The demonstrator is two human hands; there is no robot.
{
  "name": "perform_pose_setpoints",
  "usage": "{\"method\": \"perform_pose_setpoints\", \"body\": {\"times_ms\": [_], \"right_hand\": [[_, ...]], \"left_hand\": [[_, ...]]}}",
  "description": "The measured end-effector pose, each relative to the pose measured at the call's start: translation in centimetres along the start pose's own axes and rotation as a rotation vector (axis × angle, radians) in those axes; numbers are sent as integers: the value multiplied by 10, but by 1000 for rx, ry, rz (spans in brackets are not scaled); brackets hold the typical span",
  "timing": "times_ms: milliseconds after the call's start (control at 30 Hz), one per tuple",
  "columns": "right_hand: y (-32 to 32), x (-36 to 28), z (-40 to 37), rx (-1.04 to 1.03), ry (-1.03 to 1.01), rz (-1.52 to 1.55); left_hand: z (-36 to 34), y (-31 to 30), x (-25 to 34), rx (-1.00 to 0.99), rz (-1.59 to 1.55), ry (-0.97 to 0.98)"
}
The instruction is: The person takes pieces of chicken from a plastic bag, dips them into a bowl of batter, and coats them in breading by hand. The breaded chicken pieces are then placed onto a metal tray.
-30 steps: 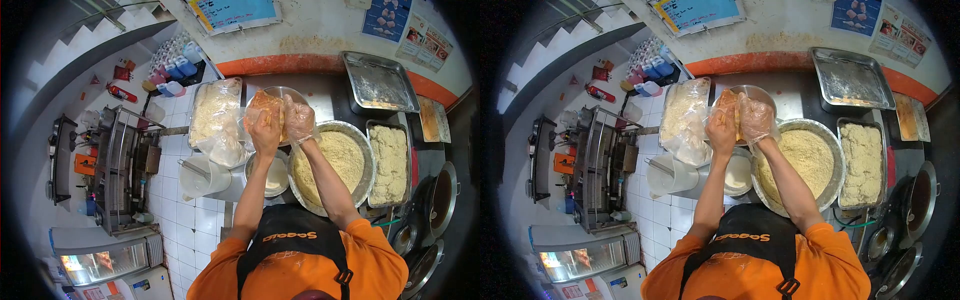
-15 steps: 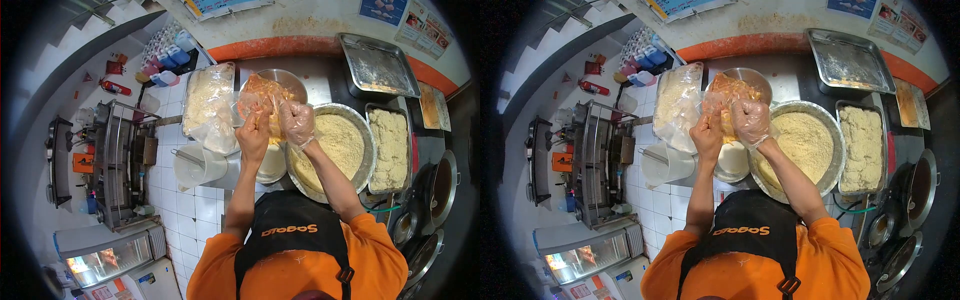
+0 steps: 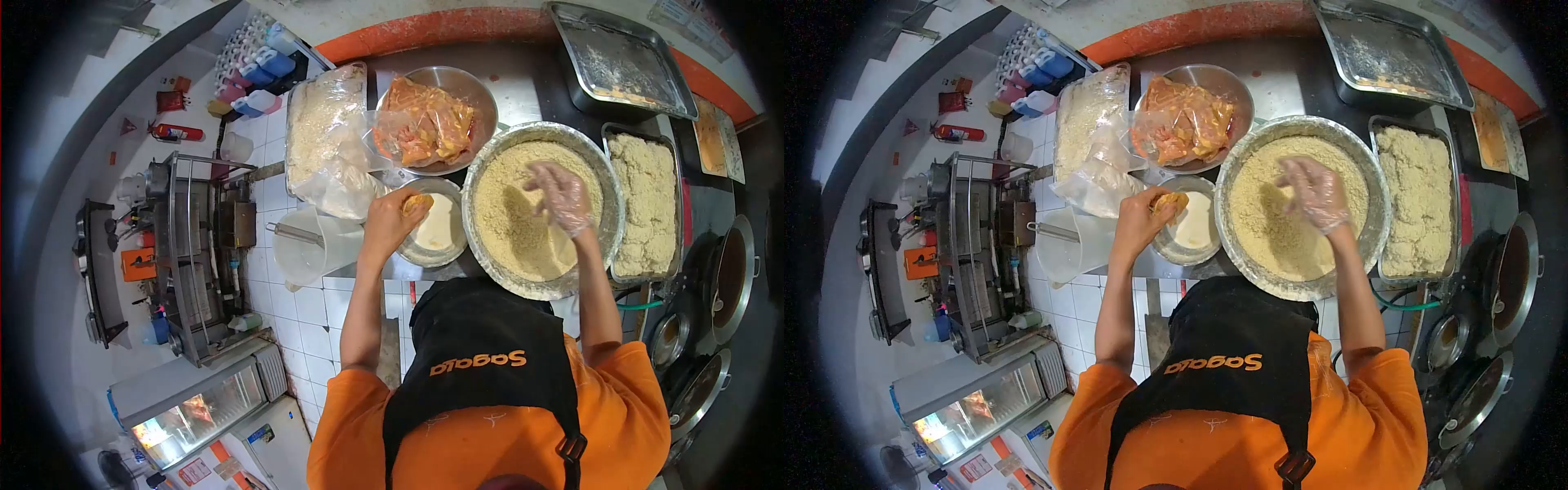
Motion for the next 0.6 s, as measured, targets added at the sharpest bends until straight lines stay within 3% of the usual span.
{"method": "perform_pose_setpoints", "body": {"times_ms": [133,233,300,333,367,433,500,600], "right_hand": [[-44,22,-31,104,58,49],[-60,45,-45,149,50,82],[-58,53,-51,144,98,116],[-53,54,-52,139,115,120],[-50,54,-52,139,128,123],[-40,45,-49,79,106,110],[-30,35,-47,21,87,95],[-23,28,-35,-28,99,48]], "left_hand": [[-9,9,-15,79,26,-39],[-12,28,-8,78,265,-27],[-13,82,-20,-97,364,109],[-11,105,-29,-226,452,37],[-13,109,-34,-225,453,37],[-15,110,-24,-199,295,174],[-8,82,-11,-163,113,138],[-5,72,-66,-270,-531,-276]]}}
Point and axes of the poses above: each hand's wrist, its own z-axis towards the middle knuckle, its own y-axis out of the palm, x = y × z, the point moved 10 cm from there along z, towards the middle knuckle, and after that the axes turned 10 degrees about -x, right-handed, at the moved point
